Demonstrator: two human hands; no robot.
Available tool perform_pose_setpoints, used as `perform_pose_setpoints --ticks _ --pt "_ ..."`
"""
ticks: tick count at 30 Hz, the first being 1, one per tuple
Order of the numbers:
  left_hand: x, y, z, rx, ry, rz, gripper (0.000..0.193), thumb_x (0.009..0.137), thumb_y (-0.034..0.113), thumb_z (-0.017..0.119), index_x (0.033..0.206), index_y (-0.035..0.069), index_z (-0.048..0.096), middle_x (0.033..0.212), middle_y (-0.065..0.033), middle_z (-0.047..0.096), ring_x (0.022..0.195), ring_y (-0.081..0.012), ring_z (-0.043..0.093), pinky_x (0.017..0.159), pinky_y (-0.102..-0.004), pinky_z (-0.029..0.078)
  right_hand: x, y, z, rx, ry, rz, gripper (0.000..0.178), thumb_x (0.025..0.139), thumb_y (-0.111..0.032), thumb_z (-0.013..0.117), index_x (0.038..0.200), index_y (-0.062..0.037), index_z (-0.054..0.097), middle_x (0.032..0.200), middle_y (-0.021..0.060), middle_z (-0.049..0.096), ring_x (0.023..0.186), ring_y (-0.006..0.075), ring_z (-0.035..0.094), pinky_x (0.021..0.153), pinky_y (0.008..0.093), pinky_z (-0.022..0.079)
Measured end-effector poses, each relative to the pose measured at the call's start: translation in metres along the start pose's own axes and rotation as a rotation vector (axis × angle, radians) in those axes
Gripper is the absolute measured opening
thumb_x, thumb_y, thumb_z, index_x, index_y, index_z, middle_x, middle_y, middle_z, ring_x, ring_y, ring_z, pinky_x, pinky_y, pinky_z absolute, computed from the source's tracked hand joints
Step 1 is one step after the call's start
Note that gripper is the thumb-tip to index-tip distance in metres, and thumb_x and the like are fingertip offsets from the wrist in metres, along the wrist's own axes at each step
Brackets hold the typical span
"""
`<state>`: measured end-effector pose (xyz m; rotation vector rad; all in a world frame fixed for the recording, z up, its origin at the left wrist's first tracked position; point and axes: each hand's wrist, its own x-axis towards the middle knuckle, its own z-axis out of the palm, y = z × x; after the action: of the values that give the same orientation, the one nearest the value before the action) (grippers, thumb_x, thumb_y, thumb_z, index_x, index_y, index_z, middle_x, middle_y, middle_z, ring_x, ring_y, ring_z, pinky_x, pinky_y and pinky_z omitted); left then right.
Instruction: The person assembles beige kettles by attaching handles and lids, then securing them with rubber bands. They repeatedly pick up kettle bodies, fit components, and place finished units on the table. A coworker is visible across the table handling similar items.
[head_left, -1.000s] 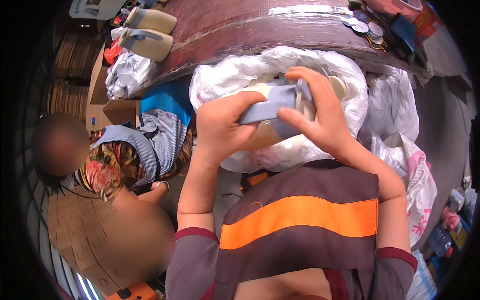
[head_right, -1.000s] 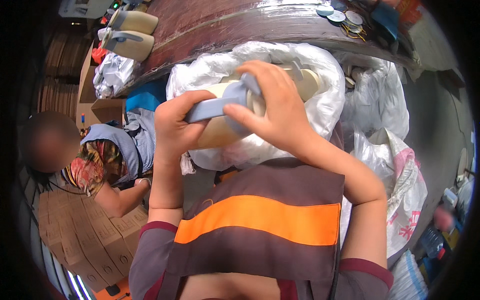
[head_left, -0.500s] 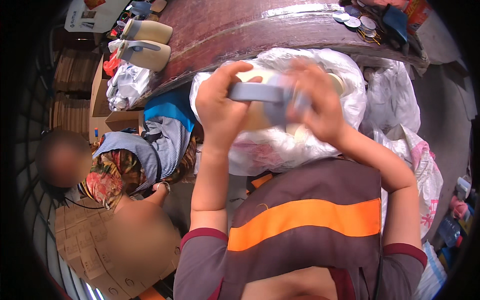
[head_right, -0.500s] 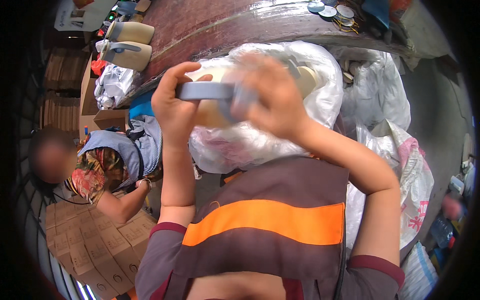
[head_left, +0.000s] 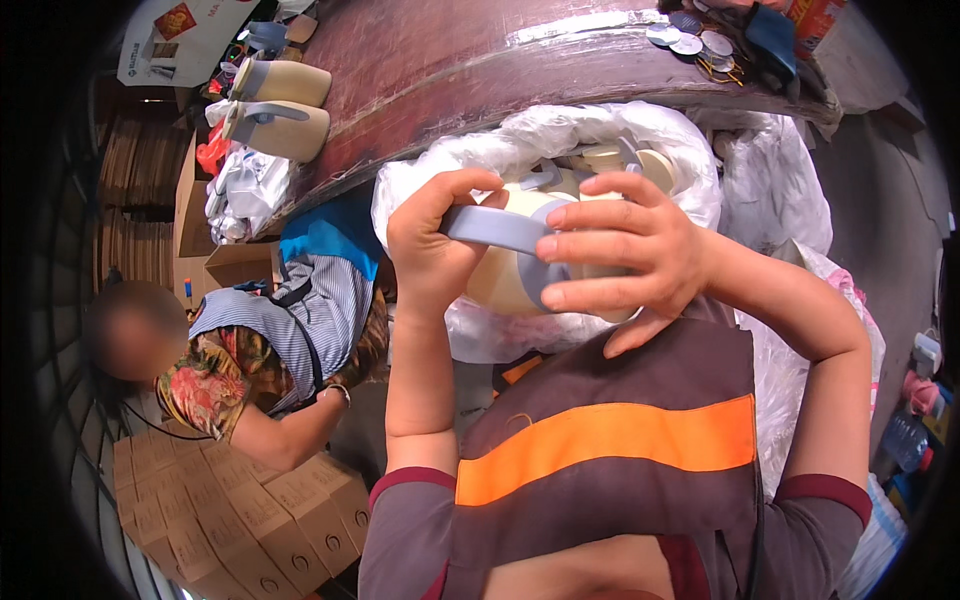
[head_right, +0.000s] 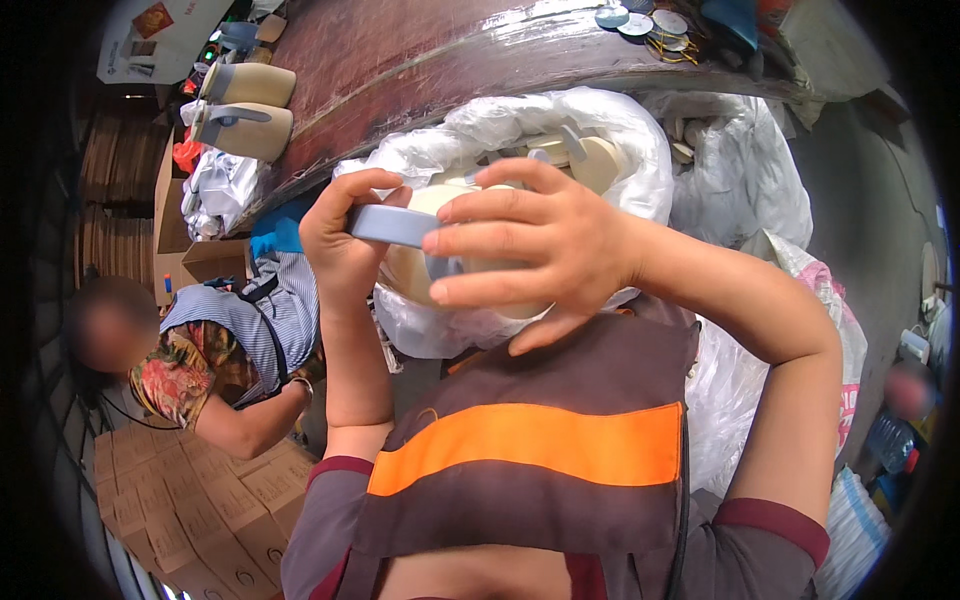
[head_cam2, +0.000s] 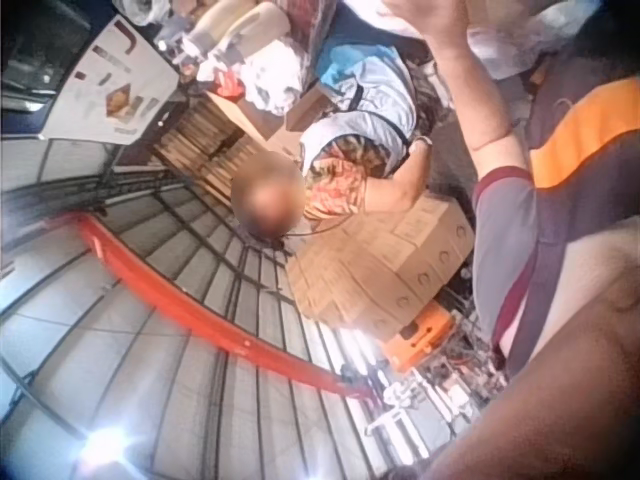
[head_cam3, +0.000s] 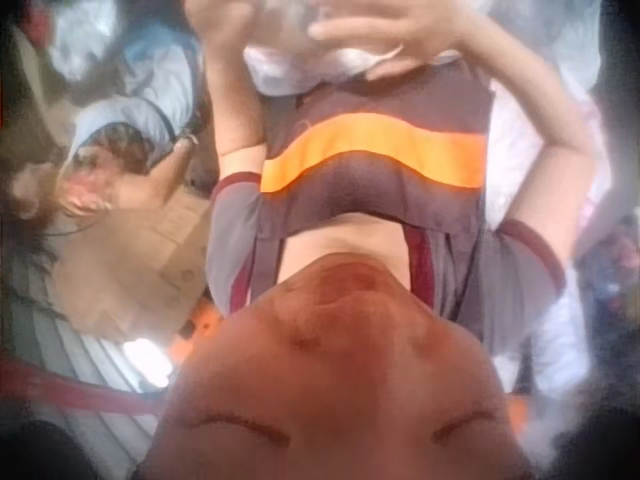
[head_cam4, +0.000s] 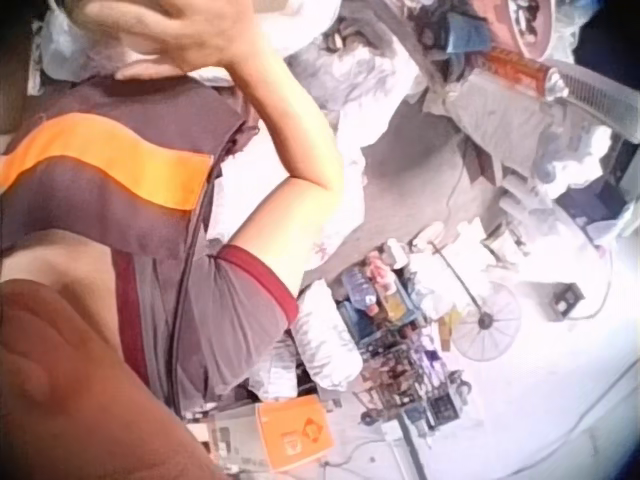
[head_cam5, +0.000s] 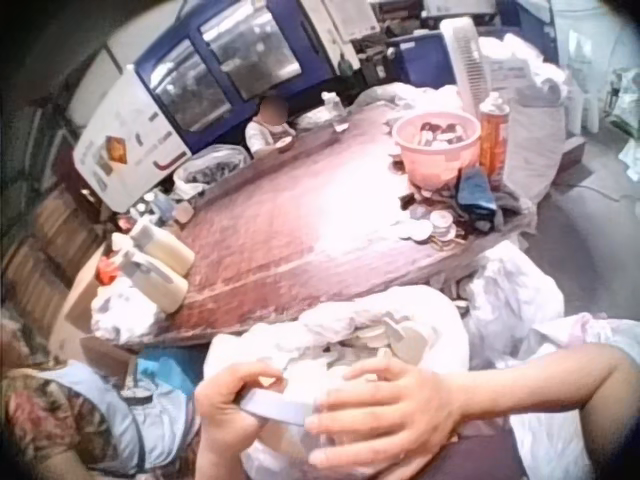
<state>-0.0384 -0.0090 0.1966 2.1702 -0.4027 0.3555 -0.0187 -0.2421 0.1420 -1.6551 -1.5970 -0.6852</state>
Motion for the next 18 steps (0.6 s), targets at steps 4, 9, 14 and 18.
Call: perform_pose_setpoints --ticks 4,9,14,18 --pt "0.002 -0.023 -0.001 -0.125 -0.078 -0.157 0.019 0.075 -0.001 0.075 0.092 0.006 0.068 0.074 0.0020 0.062 0.063 -0.0027 0.050 0.056 -0.0205 0.040 0.000 0.001 0.016 -0.110 0.131 -0.055 0.050 0.075 -0.040 0.068 0.123 -0.0255 0.060 0.133 0.0067 0.054 0.116 0.0289 0.055 0.091 0.0435 0.040" --pt "-0.016 0.007 0.015 0.234 -0.133 -0.138 0.029 0.074 0.012 0.074 0.100 0.005 0.064 0.081 -0.0039 0.065 0.071 -0.0140 0.062 0.065 -0.0289 0.049 -0.014 0.035 0.044 0.108 0.270 0.896 0.056 0.081 -0.044 0.063 0.126 -0.0115 0.057 0.129 0.0146 0.055 0.115 0.0318 0.055 0.095 0.0392 0.042" --pt "-0.019 0.008 0.025 0.391 -0.309 -0.197 0.030 0.077 0.019 0.070 0.103 0.004 0.064 0.088 -0.0160 0.067 0.074 -0.0278 0.066 0.069 -0.0343 0.051 -0.028 0.062 0.066 0.501 0.076 1.361 0.074 0.086 -0.058 0.053 0.137 -0.0046 0.045 0.134 0.0218 0.050 0.122 0.0354 0.050 0.101 0.0418 0.040" --pt "0.004 -0.023 -0.030 -0.130 -0.223 -0.308 0.024 0.070 0.000 0.074 0.093 0.000 0.067 0.084 -0.0026 0.068 0.077 -0.0092 0.061 0.069 -0.0240 0.048 0.002 0.016 0.015 0.383 -0.092 0.860 0.079 0.083 -0.054 0.061 0.145 -0.0108 0.037 0.146 0.0238 0.033 0.137 0.0364 0.032 0.110 0.0428 0.028"
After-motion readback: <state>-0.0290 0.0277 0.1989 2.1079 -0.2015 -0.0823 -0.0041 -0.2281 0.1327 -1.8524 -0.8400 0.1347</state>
